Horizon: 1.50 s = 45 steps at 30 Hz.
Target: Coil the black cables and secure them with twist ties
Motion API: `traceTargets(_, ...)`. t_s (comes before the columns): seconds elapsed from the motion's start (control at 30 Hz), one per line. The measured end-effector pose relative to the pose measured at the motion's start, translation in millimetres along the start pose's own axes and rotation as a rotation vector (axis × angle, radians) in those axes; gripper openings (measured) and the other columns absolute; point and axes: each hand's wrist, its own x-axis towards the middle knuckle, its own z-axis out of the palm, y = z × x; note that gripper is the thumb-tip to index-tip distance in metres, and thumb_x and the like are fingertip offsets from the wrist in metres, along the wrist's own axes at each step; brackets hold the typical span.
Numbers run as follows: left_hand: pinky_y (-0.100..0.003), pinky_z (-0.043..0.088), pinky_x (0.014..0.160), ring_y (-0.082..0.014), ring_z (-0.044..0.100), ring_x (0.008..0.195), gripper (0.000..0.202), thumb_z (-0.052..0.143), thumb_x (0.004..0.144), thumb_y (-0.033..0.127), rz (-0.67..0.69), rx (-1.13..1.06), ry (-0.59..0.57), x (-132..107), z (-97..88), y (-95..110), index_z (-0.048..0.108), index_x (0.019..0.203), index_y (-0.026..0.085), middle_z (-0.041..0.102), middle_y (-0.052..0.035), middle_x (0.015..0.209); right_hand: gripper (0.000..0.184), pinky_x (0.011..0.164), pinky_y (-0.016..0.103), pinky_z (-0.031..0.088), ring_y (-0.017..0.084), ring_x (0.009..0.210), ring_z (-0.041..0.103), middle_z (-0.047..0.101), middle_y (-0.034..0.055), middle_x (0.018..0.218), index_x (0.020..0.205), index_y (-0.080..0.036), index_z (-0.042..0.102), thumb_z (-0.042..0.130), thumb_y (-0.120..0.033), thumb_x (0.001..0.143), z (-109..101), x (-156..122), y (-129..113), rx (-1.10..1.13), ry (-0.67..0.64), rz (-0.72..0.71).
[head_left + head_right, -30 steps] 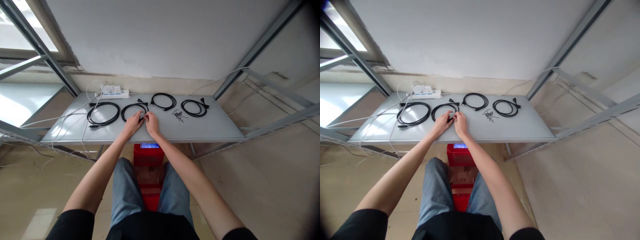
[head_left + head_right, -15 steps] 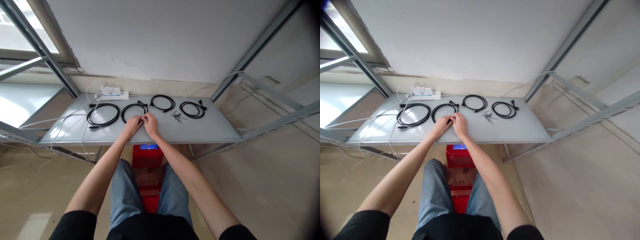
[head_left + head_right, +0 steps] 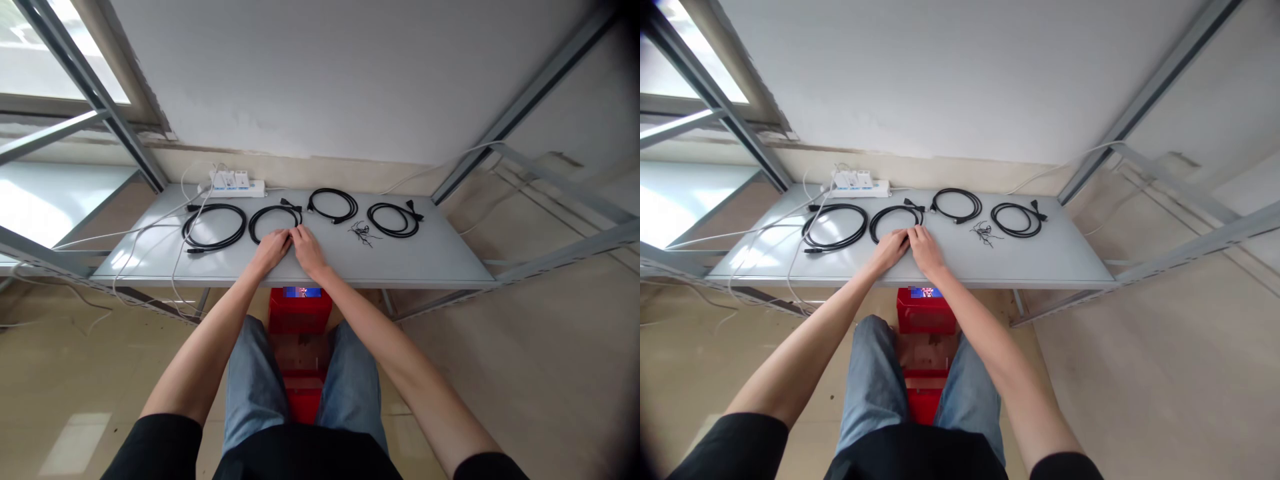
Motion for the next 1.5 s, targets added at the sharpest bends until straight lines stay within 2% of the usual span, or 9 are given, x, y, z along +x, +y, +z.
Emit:
traceTargets(0.17,-0.038,0.05,0.091,-0.0309,0.07,0.11,0.032,0.041,0.11,0.033,-0.034,0.039,-0.016,1,-1.4,2,0.068,0.116,0.017,0.075,-0.018,0.118,0.033,0.102,0.041,0.049,0.03,0.116,0.057,0.064,0.0169,0.122,0.122,-0.013,0.066,0.04,-0.003,0.105,-15,8,9,-0.225,-0.124,-0.163)
traceTargets(0.3,-0.037,0.05,0.09,-0.0314,0.071,0.112,0.034,0.042,0.111,0.037,-0.054,0.054,-0.022,1,-0.8,2,0.068,0.119,0.017,0.075,-0.0184,0.121,0.034,0.103,0.04,0.048,0.028,0.116,0.059,0.065,0.0169,0.122,0.122,-0.012,0.066,0.041,0.0,0.103,-27,17,7,-0.268,-0.21,-0.209)
traceTargets(0.4,-0.036,0.049,0.09,-0.0317,0.072,0.112,0.035,0.043,0.111,0.04,-0.068,0.067,-0.029,1,-1.8,3,0.068,0.122,0.018,0.076,-0.0176,0.121,0.036,0.103,0.038,0.047,0.027,0.116,0.061,0.067,0.017,0.121,0.124,-0.01,0.066,0.041,0.002,0.102,-35,20,3,-0.242,-0.264,-0.164)
traceTargets(0.57,-0.035,0.049,0.087,-0.0322,0.074,0.11,0.038,0.045,0.111,0.047,-0.054,0.065,-0.023,1,-2.3,3,0.068,0.125,0.02,0.079,-0.0152,0.116,0.035,0.096,0.035,0.048,0.027,0.113,0.067,0.072,0.0169,0.121,0.124,-0.011,0.068,0.048,0.002,0.099,-40,24,6,-0.186,-0.317,0.005)
traceTargets(0.77,-0.035,0.049,0.085,-0.031,0.075,0.109,0.034,0.047,0.11,0.042,-0.018,0.038,-0.012,1,0.3,-1,0.067,0.13,0.023,0.08,-0.013,0.116,0.025,0.089,0.033,0.047,0.029,0.111,0.069,0.075,0.0185,0.119,0.12,-0.014,0.072,0.051,-0.012,0.105,-36,28,11,-0.105,-0.35,0.162)
traceTargets(0.97,-0.035,0.049,0.083,-0.0316,0.075,0.106,0.035,0.045,0.11,0.043,-0.002,0.042,-0.002,1,2.5,-3,0.069,0.127,0.022,0.08,-0.0134,0.112,0.02,0.083,0.029,0.044,0.025,0.104,0.069,0.077,0.0143,0.112,0.112,-0.016,0.074,0.055,-0.022,0.108,-35,32,13,0.024,-0.365,0.305)
traceTargets(1.17,-0.035,0.049,0.083,-0.0312,0.075,0.106,0.038,0.044,0.11,0.045,-0.012,0.063,0.001,2,3.9,-4,0.069,0.127,0.022,0.08,-0.0139,0.111,0.017,0.086,0.028,0.045,0.023,0.106,0.069,0.077,0.0116,0.114,0.112,-0.017,0.074,0.058,-0.021,0.106,-34,32,17,0.048,-0.36,0.311)
traceTargets(1.5,-0.034,0.049,0.083,-0.0304,0.075,0.105,0.038,0.042,0.111,0.046,-0.021,0.091,-0.024,1,0.4,0,0.068,0.126,0.024,0.08,-0.0133,0.11,0.024,0.086,0.035,0.05,0.031,0.113,0.07,0.075,0.0186,0.124,0.124,-0.014,0.065,0.047,-0.021,0.11,-43,24,5,-0.054,-0.375,0.261)
